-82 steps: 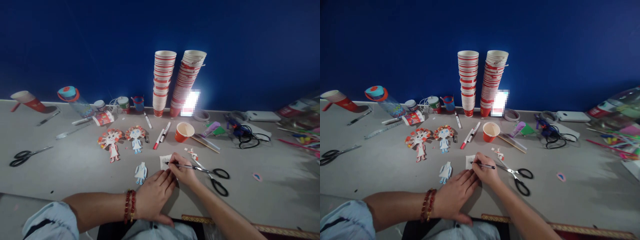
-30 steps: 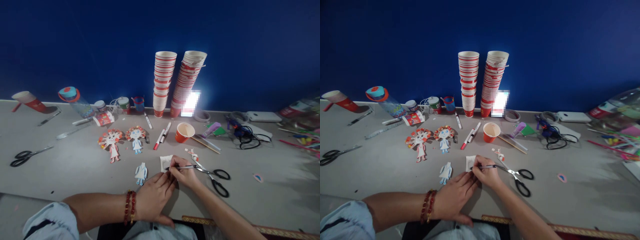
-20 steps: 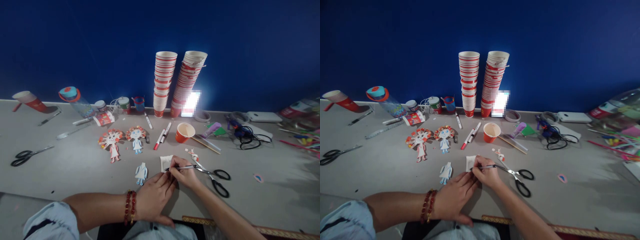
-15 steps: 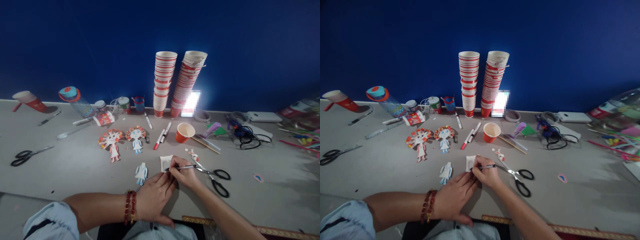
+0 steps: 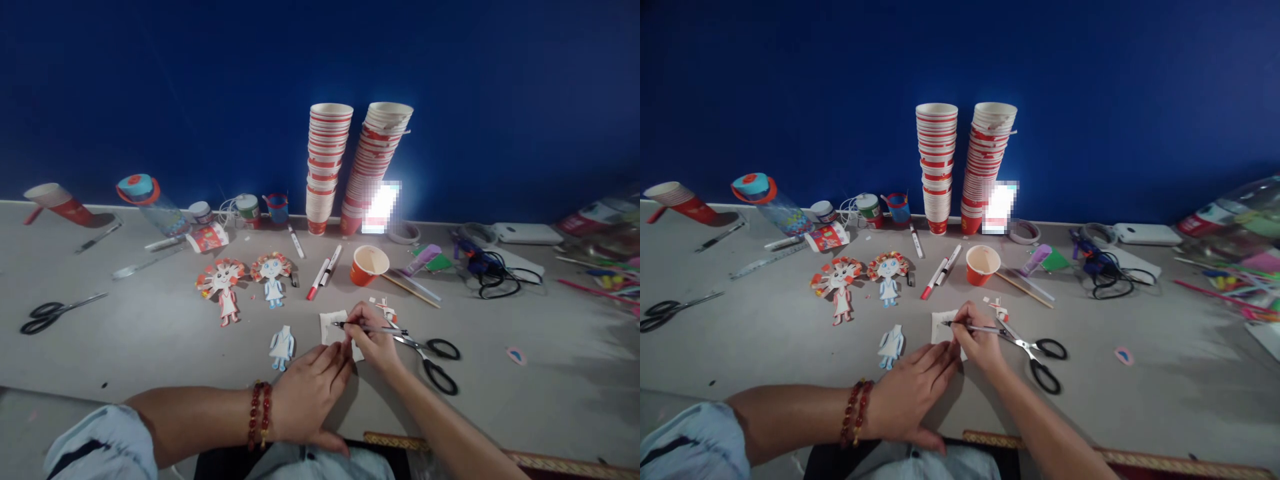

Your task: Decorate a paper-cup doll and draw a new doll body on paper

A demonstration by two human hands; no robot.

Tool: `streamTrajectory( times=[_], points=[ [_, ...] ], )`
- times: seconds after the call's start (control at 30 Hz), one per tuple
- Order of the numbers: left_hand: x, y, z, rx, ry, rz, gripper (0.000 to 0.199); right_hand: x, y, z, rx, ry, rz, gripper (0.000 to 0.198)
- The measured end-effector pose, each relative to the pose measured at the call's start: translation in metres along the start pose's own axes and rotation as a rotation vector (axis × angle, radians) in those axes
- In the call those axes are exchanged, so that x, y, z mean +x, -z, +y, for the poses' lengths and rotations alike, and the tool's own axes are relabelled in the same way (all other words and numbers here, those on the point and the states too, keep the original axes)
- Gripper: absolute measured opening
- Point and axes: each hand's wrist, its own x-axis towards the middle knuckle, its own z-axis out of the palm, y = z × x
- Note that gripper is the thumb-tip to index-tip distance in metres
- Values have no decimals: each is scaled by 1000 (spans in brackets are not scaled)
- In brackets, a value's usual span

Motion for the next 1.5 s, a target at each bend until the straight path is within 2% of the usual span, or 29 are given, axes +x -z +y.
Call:
streamTrajectory(
  times=[0.3, 0.57, 0.77, 1.1, 1.5],
  points=[
    [1, 1, 0, -19, 7, -26, 103, 2, 9, 6, -140, 79, 79, 9],
    [0, -2, 0, 12, 3, -4, 102, 1, 6, 8, -258, 83, -39, 9],
    [0, -4, 0, -2, 6, -7, 104, 2, 7, 7, -276, 60, -61, 8],
    [1, 3, 0, -11, 2, -17, 103, 3, 6, 9, -166, 107, 103, 16],
    [1, -1, 0, -10, -3, -5, 104, 3, 5, 5, -293, 79, -25, 10]
  ],
)
